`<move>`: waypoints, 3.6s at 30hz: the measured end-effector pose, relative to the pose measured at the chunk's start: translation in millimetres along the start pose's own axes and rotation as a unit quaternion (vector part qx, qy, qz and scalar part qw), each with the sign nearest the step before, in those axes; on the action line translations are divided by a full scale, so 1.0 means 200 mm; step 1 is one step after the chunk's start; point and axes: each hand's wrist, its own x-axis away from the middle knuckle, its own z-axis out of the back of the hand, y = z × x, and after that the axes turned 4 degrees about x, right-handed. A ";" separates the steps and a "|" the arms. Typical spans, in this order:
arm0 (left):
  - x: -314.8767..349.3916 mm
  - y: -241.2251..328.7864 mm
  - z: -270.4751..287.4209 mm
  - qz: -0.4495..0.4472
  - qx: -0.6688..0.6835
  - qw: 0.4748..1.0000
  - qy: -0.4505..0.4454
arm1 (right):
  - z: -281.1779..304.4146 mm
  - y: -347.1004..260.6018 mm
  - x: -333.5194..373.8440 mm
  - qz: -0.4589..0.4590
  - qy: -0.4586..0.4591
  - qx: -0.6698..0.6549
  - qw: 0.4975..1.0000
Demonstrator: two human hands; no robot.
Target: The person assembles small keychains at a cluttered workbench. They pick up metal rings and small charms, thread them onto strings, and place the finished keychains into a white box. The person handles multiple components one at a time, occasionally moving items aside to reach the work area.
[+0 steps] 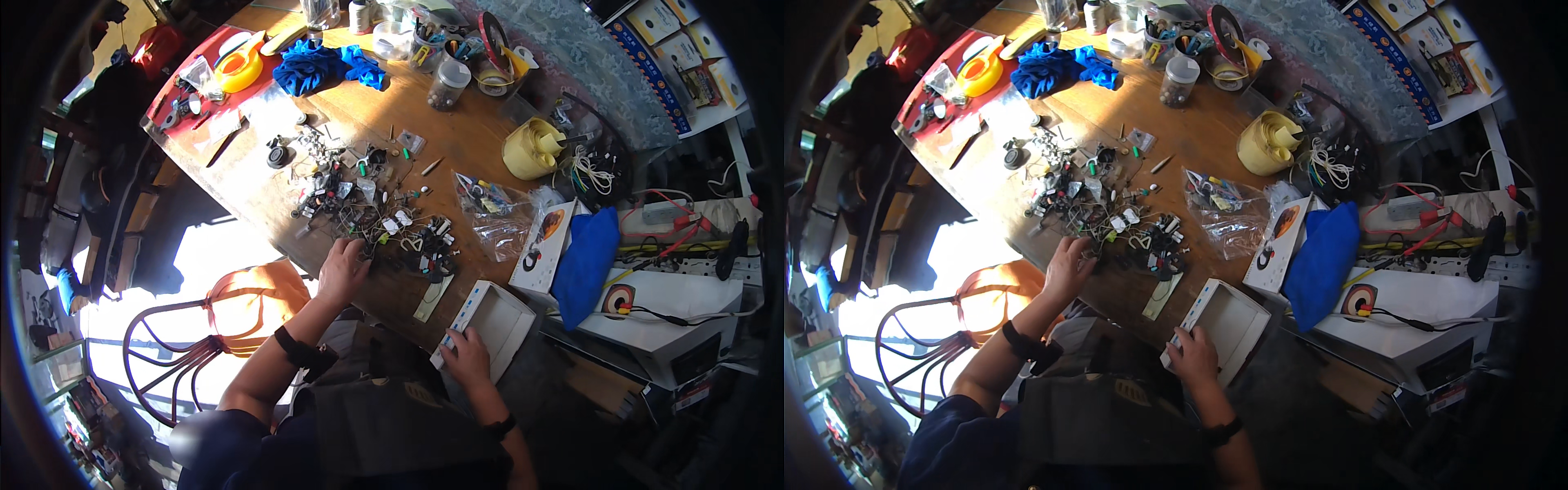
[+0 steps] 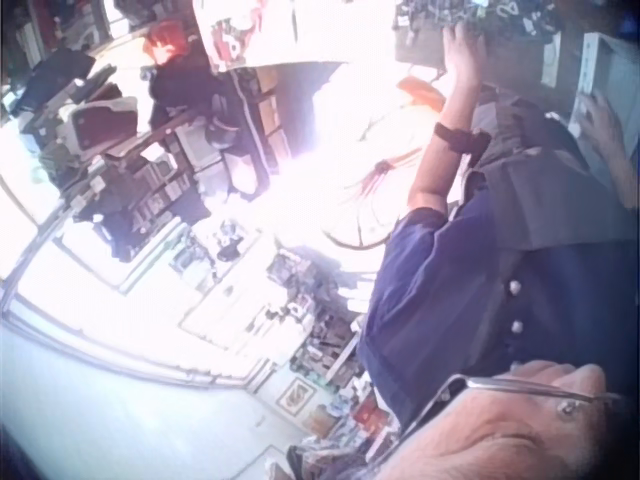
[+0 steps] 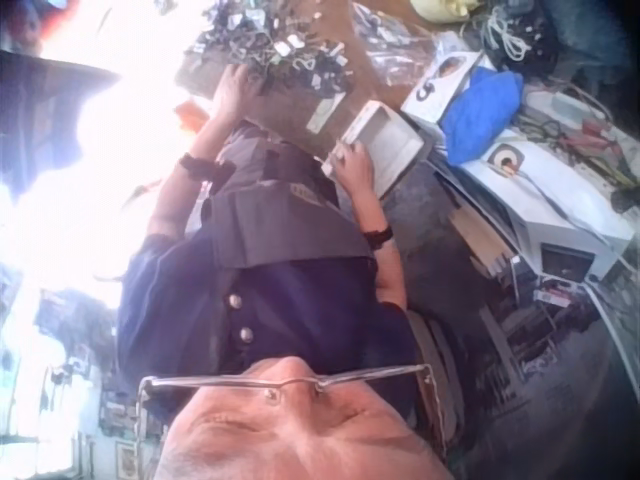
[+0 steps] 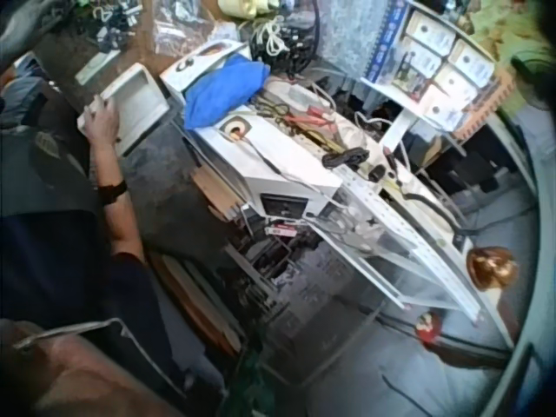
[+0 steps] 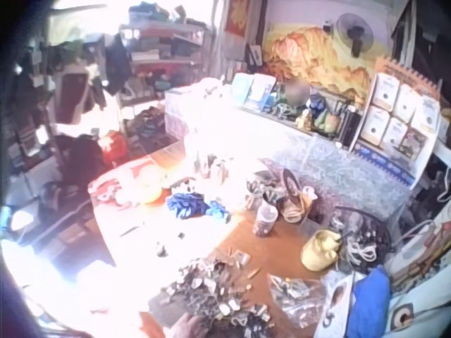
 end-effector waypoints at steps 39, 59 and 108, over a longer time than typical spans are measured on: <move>-0.79 1.02 0.94 -0.210 0.445 0.858 -0.148 | 0.38 -0.34 -0.73 -0.006 0.105 -0.536 0.838; -0.72 -0.06 0.67 0.177 0.396 0.898 -0.076 | 0.64 -0.15 -0.27 -0.051 0.275 -0.637 0.719; -0.77 0.82 1.32 -0.038 0.683 0.709 -0.172 | 0.80 -0.56 -0.34 0.151 0.037 -0.595 0.788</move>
